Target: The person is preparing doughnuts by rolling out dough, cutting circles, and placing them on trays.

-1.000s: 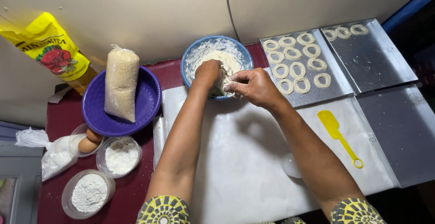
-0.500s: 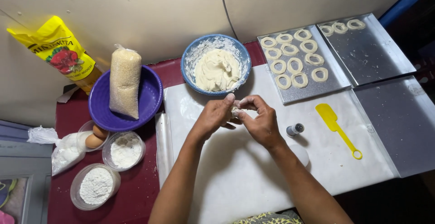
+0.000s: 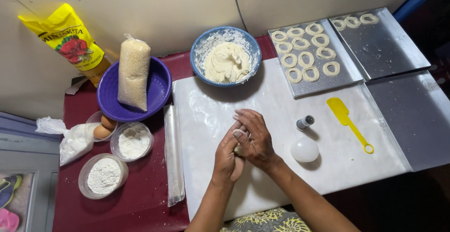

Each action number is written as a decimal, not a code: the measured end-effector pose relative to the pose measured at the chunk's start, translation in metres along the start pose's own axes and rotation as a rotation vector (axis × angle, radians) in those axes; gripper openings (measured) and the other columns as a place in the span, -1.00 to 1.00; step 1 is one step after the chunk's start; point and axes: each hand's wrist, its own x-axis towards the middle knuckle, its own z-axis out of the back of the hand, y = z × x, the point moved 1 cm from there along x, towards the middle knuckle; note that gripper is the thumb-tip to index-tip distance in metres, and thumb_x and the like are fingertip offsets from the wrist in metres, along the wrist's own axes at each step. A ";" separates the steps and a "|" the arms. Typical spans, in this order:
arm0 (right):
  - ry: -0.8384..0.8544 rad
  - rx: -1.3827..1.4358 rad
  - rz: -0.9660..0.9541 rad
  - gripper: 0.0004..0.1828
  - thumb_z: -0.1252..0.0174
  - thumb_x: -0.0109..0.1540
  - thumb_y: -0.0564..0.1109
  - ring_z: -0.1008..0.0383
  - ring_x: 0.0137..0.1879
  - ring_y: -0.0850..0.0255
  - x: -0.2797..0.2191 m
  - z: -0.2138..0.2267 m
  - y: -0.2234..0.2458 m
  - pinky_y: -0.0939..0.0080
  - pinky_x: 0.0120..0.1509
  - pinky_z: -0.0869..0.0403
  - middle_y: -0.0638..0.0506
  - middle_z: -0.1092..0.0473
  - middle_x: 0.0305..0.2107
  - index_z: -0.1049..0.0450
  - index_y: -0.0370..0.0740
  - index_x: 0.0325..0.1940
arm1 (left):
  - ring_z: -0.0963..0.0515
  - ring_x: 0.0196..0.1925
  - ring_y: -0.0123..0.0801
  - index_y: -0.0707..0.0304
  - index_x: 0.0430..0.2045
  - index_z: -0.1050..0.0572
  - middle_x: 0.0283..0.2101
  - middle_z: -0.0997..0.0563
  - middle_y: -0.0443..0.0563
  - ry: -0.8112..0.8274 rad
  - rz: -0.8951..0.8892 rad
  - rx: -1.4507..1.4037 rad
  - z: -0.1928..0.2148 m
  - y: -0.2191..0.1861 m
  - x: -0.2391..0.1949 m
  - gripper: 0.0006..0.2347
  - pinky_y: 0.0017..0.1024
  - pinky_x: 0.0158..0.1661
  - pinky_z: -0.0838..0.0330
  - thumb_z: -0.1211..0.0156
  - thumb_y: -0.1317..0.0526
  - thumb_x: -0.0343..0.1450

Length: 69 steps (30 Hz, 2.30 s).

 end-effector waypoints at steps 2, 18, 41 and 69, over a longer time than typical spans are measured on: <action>0.027 0.086 -0.083 -0.50 0.07 0.44 0.06 -0.24 0.48 -0.10 0.003 -0.004 -0.008 -0.03 0.56 -0.23 -0.22 -0.31 0.30 -0.34 -0.35 0.32 | -0.44 0.19 -0.31 0.39 0.28 -0.25 0.18 -0.43 0.12 0.045 0.005 0.000 -0.017 0.001 -0.020 -0.61 -0.36 0.21 -0.37 0.19 0.23 0.54; 0.352 0.330 -0.615 -0.19 0.35 0.42 0.25 0.38 0.69 -0.12 -0.018 -0.014 -0.028 -0.04 0.67 0.24 -0.27 0.26 0.57 0.18 -0.35 0.59 | 0.20 0.63 -0.12 0.32 0.51 0.24 0.61 0.17 0.17 0.196 -0.106 0.228 -0.031 0.015 -0.050 -0.39 -0.21 0.50 0.26 0.50 -0.08 0.60; 0.435 0.022 -0.123 -0.10 0.42 0.45 0.33 0.47 0.68 -0.16 -0.031 -0.011 0.056 -0.08 0.66 0.36 -0.35 0.33 0.58 0.24 -0.43 0.62 | 0.19 0.62 -0.18 0.21 0.51 0.22 0.60 0.17 0.07 0.176 -0.214 0.141 -0.028 -0.022 -0.035 -0.37 -0.16 0.50 0.16 0.53 -0.15 0.55; 0.545 0.015 -0.129 -0.12 0.38 0.46 0.34 0.44 0.70 -0.14 -0.032 -0.011 0.055 -0.13 0.68 0.33 -0.31 0.27 0.58 0.21 -0.39 0.62 | 0.19 0.62 -0.21 0.07 0.50 0.23 0.59 0.19 -0.01 0.144 -0.091 0.023 -0.018 -0.006 -0.022 -0.36 -0.14 0.48 0.11 0.56 -0.20 0.51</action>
